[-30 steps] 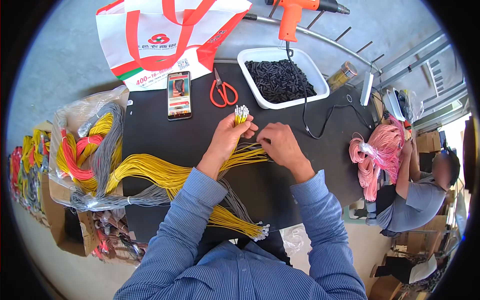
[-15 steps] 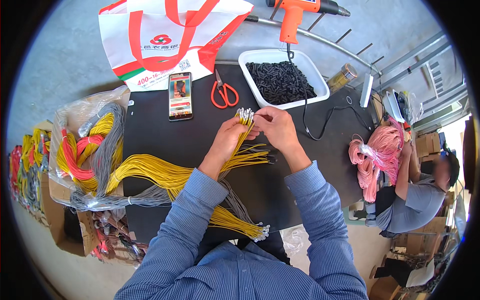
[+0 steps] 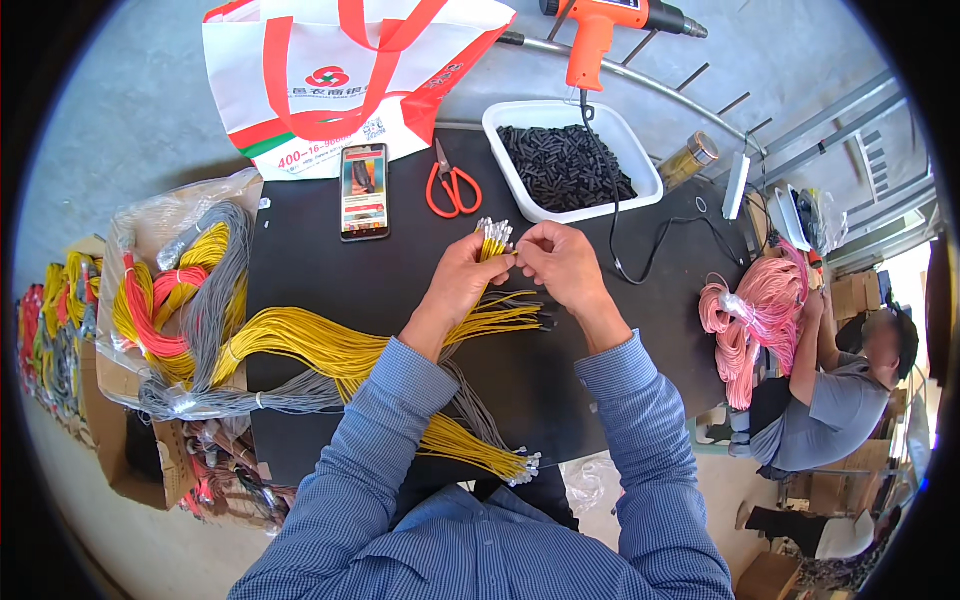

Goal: Assembling and organizing yellow wire harnesses by attaching small connectors to the wire ends.

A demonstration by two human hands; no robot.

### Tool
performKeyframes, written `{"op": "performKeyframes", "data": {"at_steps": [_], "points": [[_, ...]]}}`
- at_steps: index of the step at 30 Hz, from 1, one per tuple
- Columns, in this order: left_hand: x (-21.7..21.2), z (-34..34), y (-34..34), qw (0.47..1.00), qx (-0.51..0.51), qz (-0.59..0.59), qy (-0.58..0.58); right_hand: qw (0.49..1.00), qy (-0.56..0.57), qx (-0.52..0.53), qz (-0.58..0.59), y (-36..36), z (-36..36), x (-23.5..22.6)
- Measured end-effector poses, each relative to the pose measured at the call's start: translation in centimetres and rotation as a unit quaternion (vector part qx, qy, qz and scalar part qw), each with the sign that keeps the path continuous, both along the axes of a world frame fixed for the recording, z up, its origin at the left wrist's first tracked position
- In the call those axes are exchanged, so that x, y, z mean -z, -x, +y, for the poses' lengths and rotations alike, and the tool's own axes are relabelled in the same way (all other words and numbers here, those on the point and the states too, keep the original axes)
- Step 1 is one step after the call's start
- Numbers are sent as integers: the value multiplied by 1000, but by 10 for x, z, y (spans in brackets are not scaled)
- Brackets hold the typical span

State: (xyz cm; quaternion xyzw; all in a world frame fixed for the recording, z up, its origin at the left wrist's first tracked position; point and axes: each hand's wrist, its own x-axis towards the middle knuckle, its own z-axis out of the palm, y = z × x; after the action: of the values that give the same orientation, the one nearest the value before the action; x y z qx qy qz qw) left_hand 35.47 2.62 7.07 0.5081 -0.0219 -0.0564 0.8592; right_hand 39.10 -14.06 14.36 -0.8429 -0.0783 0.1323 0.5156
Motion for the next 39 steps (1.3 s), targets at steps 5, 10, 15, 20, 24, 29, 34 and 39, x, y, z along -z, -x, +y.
{"op": "performKeyframes", "data": {"at_steps": [5, 10, 15, 20, 24, 29, 34, 39], "points": [[2, 0, 7, 999, -30, -20, -37, 967, 107, -155, -174, -22, -5, -8], [-9, -8, 9, 999, -41, -4, -10, 819, 487, -32, -301, -105, -11, -8], [-5, -3, 5, 999, -25, -20, 23, 855, 441, -43, -269, -144, -7, 26], [14, 0, -3, 998, -41, -4, 43, 863, 438, -54, -246, -156, -4, 43], [7, 0, -1, 998, -42, -5, 50, 870, 449, -51, -200, -147, 0, 38], [-12, -13, 6, 998, -45, 1, 49, 872, 415, -49, -253, -132, -5, 10], [-9, -9, 11, 992, -118, 12, -43, 973, -23, -75, -216, -79, -28, -10], [-2, -4, 0, 998, -63, 17, 7, 989, -118, -63, -57, -16, -28, -2]]}}
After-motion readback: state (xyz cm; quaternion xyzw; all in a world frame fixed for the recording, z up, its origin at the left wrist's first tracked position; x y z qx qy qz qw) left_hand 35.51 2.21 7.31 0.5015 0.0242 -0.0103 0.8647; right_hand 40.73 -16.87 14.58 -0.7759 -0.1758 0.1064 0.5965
